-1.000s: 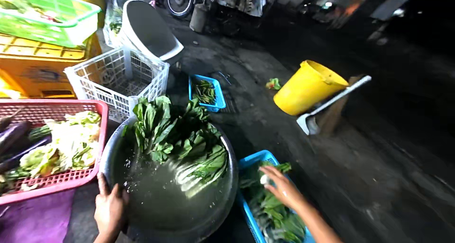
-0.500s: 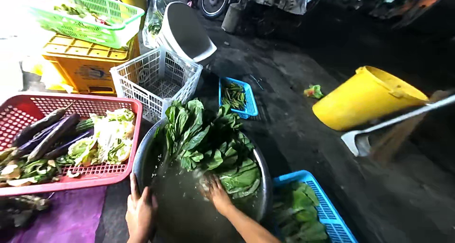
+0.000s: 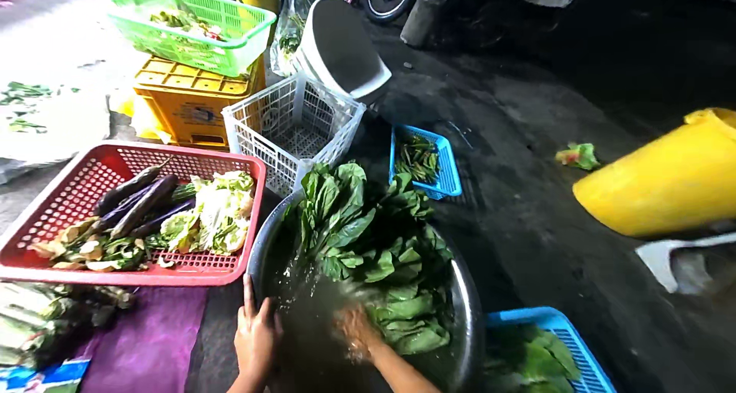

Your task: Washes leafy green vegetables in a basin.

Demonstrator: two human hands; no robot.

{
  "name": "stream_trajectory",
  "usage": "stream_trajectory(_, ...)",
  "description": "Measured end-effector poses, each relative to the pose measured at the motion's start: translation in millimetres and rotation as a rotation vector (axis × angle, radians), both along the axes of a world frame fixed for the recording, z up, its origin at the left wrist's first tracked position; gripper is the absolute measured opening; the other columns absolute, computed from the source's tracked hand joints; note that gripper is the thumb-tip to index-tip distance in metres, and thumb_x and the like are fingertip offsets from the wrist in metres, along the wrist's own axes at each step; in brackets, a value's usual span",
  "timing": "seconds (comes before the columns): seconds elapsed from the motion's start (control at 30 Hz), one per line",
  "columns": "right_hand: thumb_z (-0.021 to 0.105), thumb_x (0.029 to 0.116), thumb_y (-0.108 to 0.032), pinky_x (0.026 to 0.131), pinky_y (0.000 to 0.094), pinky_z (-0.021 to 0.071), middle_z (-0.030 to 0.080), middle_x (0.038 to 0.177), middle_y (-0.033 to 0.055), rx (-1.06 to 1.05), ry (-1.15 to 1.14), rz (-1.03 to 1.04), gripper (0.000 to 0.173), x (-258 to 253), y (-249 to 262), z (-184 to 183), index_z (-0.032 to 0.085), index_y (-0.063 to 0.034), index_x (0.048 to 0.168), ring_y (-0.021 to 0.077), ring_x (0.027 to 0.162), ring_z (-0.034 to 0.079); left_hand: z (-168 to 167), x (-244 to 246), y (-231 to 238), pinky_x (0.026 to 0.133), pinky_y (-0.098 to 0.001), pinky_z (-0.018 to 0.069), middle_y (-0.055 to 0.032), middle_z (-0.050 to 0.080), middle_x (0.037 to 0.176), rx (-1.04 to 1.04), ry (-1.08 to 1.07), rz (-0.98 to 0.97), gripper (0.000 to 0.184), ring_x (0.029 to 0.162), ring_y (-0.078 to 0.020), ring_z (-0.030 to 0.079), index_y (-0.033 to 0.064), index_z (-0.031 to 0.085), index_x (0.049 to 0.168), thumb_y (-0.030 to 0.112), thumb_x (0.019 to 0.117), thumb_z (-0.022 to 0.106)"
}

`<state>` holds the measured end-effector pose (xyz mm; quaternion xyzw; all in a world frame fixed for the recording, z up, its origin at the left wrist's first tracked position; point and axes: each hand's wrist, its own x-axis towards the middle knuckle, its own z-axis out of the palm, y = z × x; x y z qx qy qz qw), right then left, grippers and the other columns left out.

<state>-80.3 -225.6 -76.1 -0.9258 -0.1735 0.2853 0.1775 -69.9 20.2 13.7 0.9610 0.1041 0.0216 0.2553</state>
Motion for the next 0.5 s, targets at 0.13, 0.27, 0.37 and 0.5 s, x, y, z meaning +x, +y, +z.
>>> stream_trajectory(0.13, 0.074, 0.0869, -0.01, 0.121, 0.0669, 0.0222, 0.049, 0.152, 0.0267, -0.02, -0.096, -0.023, 0.063, -6.4, 14.0, 18.9, 0.057, -0.0097, 0.147, 0.0474, 0.145, 0.04, 6.8, -1.0, -0.8, 0.08, -0.0583, 0.0552, -0.0179, 0.031, 0.166, 0.018, 0.09, -0.003, 0.02, 0.118, -0.0487, 0.062, 0.0123, 0.076, 0.109, 0.012, 0.0935, 0.064)
stream_trajectory(0.27, 0.087, 0.0696, -0.016, 0.115, 0.0542, 0.0417, 0.063, 0.138, 0.0202, 0.365, -0.358, -0.264, 0.075, -5.5, 39.3, 54.3, 0.063, -0.0074, 0.14, 0.0371, 0.132, 0.057, 10.2, 0.3, 3.6, 0.08, -0.0576, 0.0549, -0.0154, 0.028, 0.168, 0.045, 0.089, 0.005, 0.019, 0.12, -0.0475, 0.061, 0.0118, 0.076, 0.107, 0.014, 0.0942, 0.062)
stream_trajectory(0.37, 0.088, 0.0719, -0.016, 0.108, 0.0405, 0.0511, 0.063, 0.135, 0.0209, 0.712, -0.384, -0.398, 0.081, -1.4, 29.0, 133.4, 0.053, 0.0054, 0.141, 0.0252, 0.124, 0.063, 12.4, -0.1, 5.5, 0.083, -0.0563, 0.0549, -0.0136, 0.025, 0.169, 0.058, 0.129, 0.003, 0.021, 0.123, -0.0462, 0.059, 0.0121, 0.075, 0.111, 0.016, 0.0957, 0.061)
stream_trajectory(0.5, 0.089, 0.0706, -0.025, 0.099, 0.0238, 0.0538, 0.06, 0.132, 0.0132, 1.024, -0.492, -0.469, 0.089, -6.5, -6.5, 231.5, 0.045, 0.0104, 0.14, 0.0062, 0.116, 0.062, 20.9, -0.4, 7.1, 0.084, -0.0538, 0.0564, -0.0111, 0.022, 0.17, 0.06, 0.18, 0.008, 0.026, 0.122, -0.0434, 0.061, 0.013, 0.075, 0.118, 0.018, 0.0971, 0.06)
